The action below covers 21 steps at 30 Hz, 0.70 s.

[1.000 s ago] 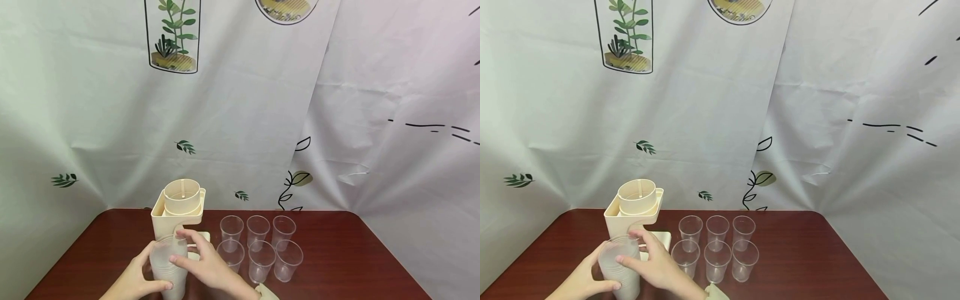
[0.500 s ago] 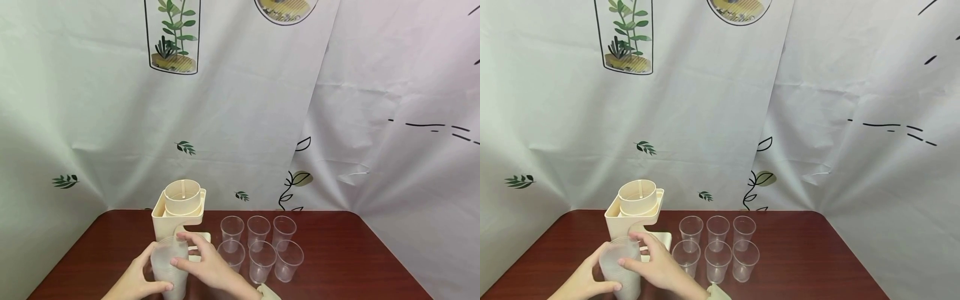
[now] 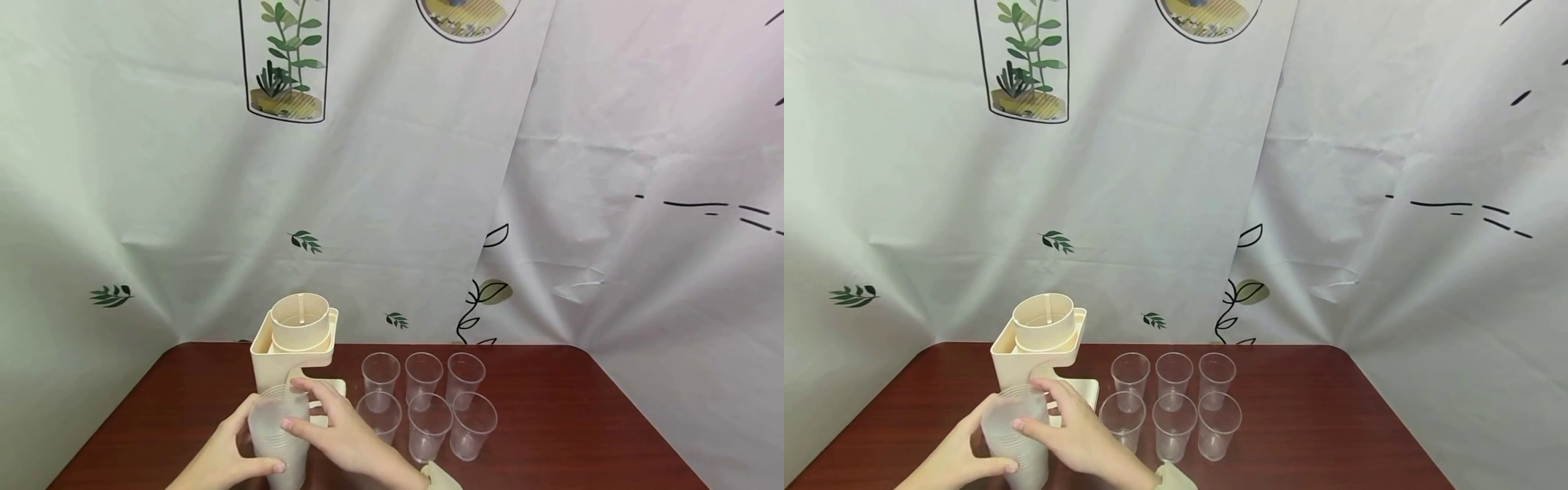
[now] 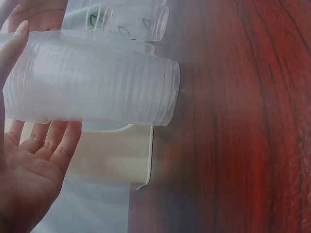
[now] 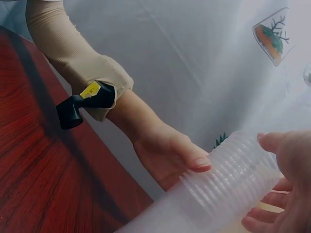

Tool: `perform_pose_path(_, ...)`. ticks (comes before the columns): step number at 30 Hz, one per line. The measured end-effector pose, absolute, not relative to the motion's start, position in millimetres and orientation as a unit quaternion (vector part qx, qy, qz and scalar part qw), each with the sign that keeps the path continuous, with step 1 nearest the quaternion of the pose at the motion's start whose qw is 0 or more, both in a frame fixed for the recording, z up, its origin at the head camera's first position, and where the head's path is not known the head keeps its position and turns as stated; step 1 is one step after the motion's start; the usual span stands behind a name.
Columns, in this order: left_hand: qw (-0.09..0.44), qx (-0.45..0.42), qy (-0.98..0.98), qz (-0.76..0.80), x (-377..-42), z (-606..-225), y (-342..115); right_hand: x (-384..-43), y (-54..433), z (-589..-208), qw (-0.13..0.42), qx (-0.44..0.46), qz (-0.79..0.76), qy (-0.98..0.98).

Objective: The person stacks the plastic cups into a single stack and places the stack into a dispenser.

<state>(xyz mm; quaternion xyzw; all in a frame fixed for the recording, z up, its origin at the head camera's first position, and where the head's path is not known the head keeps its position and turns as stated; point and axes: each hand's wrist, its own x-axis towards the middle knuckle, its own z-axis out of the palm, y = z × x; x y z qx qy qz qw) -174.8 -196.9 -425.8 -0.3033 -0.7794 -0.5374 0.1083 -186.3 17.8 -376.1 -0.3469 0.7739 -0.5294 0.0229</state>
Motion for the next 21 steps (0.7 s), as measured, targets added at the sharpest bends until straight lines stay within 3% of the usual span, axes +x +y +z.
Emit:
perform_pose_path(9,0.106,-0.305,-0.779,-0.538,-175.2,-425.7,-196.8,-185.2,22.1,-374.9,-0.017,-0.362,-0.483,0.797)
perform_pose_path(21,0.111,-0.307,-0.774,-0.543,-175.2,-427.9,-198.3,-176.9,37.0,-370.6,-0.119,-0.384,-0.396,0.825)
